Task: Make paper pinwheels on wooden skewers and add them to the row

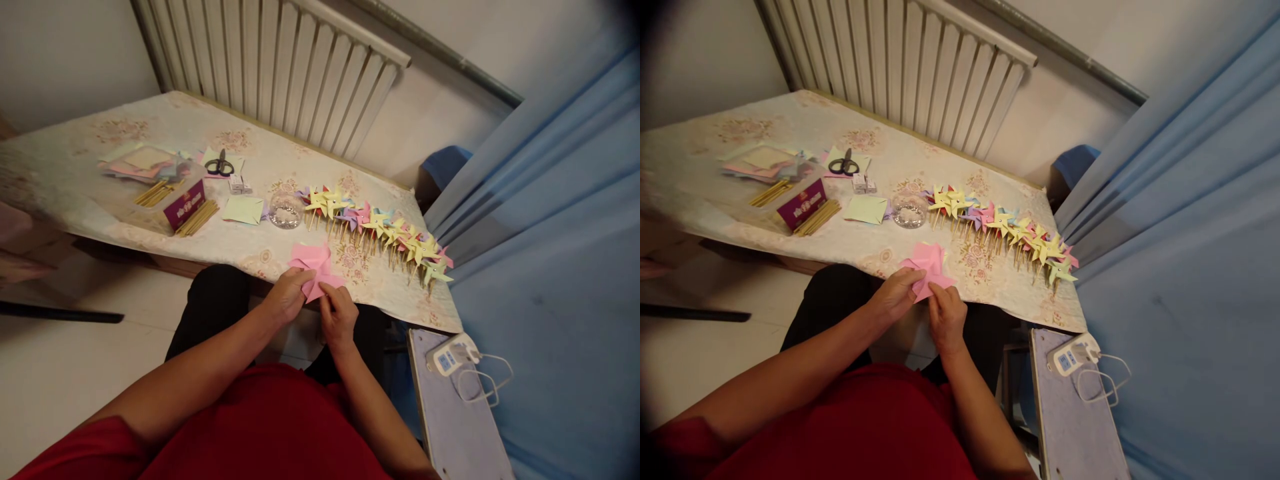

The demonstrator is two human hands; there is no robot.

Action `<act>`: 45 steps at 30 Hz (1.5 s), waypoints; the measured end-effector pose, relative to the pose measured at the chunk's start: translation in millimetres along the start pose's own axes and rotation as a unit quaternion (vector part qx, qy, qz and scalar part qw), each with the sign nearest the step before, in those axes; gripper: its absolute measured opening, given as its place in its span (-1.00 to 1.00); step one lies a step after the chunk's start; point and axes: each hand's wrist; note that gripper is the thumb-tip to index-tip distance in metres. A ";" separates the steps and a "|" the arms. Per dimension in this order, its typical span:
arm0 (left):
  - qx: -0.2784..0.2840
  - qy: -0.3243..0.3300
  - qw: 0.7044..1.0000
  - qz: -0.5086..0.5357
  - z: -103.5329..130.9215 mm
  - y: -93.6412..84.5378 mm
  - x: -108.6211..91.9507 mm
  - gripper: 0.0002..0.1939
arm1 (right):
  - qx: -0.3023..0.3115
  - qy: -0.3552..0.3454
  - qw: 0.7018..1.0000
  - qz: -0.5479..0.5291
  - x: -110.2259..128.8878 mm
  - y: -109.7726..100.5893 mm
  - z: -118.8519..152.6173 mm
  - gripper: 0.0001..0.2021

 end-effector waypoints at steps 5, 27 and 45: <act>0.003 0.026 0.999 -0.035 -0.8 -4.8 5.0 -0.73 | 0.009 0.172 0.972 -0.157 15.9 1.9 -5.5 -0.82; 0.006 0.038 0.997 -0.074 3.5 -1.1 7.9 -0.77 | -0.050 0.414 0.862 -0.289 34.7 16.2 -23.8 -0.79; -0.020 0.057 0.992 -0.107 -1.1 -5.6 10.7 -0.78 | -0.020 0.406 0.872 -0.273 30.4 15.5 -26.0 -0.78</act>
Point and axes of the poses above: each hand's wrist, its own z-axis away from the middle knuckle, its own y-axis out of the palm, x = y × z, and after that the axes turned 2 degrees about y, right-handed
